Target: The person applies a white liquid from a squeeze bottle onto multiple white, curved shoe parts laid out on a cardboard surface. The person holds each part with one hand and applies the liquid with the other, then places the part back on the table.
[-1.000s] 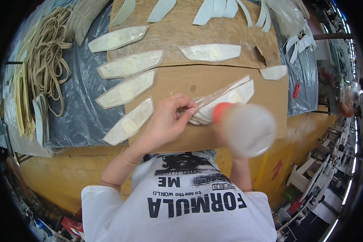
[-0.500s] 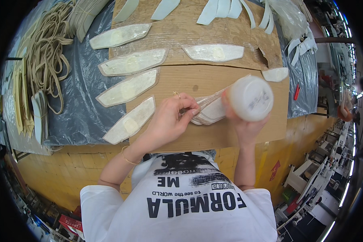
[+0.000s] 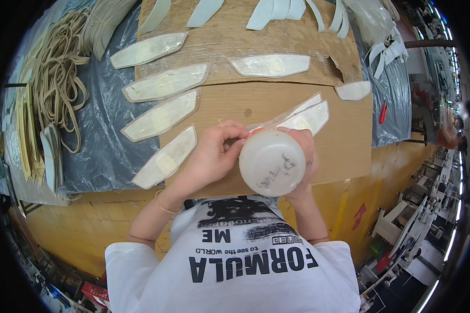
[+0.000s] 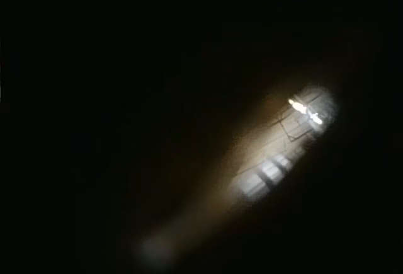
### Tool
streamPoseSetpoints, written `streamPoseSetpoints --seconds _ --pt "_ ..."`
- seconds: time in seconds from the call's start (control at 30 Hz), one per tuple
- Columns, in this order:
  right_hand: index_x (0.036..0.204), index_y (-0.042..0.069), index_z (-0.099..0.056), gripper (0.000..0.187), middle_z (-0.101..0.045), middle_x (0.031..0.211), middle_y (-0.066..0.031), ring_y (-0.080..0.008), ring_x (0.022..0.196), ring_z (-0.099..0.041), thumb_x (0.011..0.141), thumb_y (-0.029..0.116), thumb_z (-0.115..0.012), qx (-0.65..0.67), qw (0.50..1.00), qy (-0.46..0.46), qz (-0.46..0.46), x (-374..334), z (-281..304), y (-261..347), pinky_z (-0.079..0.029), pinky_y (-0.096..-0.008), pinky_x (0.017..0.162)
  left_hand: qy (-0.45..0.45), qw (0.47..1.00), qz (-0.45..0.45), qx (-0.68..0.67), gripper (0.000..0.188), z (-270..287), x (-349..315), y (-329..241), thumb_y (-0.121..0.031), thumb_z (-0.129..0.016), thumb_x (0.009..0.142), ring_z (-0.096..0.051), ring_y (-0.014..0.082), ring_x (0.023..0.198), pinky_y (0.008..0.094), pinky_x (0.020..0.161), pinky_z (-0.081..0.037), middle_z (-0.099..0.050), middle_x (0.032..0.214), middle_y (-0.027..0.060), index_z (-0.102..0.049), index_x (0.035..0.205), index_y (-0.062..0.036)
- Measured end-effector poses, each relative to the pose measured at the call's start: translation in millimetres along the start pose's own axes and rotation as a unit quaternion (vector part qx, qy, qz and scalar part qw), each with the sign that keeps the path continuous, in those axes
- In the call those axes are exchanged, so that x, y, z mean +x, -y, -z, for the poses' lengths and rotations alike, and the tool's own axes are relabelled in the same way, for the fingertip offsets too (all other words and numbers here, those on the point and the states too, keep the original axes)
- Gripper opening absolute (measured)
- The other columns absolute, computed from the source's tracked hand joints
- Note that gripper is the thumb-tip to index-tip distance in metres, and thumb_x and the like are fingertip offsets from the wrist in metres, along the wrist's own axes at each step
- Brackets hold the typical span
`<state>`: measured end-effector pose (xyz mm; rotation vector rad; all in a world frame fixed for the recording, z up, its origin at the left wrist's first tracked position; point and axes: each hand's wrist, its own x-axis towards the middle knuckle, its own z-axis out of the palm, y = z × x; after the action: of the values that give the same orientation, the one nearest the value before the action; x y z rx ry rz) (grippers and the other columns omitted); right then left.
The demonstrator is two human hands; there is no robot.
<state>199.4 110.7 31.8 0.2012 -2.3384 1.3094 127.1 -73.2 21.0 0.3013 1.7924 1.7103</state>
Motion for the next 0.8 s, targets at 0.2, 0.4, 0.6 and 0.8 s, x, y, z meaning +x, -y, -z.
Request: streamPoseSetpoints --seconds 0.2,0.4,0.6,0.8 --pt "0.125 0.004 -0.054 0.062 -0.067 0.103 -0.0128 -0.0246 0.088 -0.066 0.07 0.008 -0.082 -0.034 0.996 0.076 -0.01 -8 20 -3 -0.056 -0.035 0.068 0.016 0.999 0.043 -0.003 0.011 3 1 -1 -0.005 -0.063 0.093 -0.051 0.0048 0.077 0.0196 0.067 -0.041 -0.062 0.1 0.0024 -0.069 0.096 0.0039" --pt "0.118 0.004 -0.06 0.05 -0.069 0.104 -0.0093 -0.0233 0.098 -0.066 0.074 0.013 -0.082 -0.22 0.975 -0.026 0.003 -7 56 -31 -0.055 -0.037 0.082 0.015 0.999 0.025 0.025 0.011 1 1 -10 -0.005 -0.062 0.094 -0.049 0.0049 0.075 0.0207 0.066 -0.041 -0.062 0.096 0.0022 -0.068 0.094 0.004" --pt "0.116 0.003 -0.062 0.051 -0.068 0.106 -0.0084 -0.0214 0.1 -0.066 0.072 0.016 -0.085 -0.166 0.954 -0.203 -0.142 14 72 -29 -0.054 -0.0381 0.088 0.023 0.997 0.031 0.065 0.011 3 1 -14 -0.005 -0.061 0.094 -0.053 0.0074 0.079 0.0219 0.07 -0.043 -0.063 0.095 0.0031 -0.068 0.093 0.0039" --pt "0.122 0.003 -0.056 0.059 -0.064 0.111 -0.0106 -0.0246 0.092 -0.067 0.072 0.016 -0.084 0.09 0.993 -0.057 -0.051 10 22 -7 -0.056 -0.0363 0.079 0.018 1.0 0.008 0.009 0.011 2 2 -7 -0.004 -0.06 0.094 -0.057 0.0099 0.083 0.0238 0.073 -0.047 -0.063 0.098 0.0053 -0.067 0.094 0.005"
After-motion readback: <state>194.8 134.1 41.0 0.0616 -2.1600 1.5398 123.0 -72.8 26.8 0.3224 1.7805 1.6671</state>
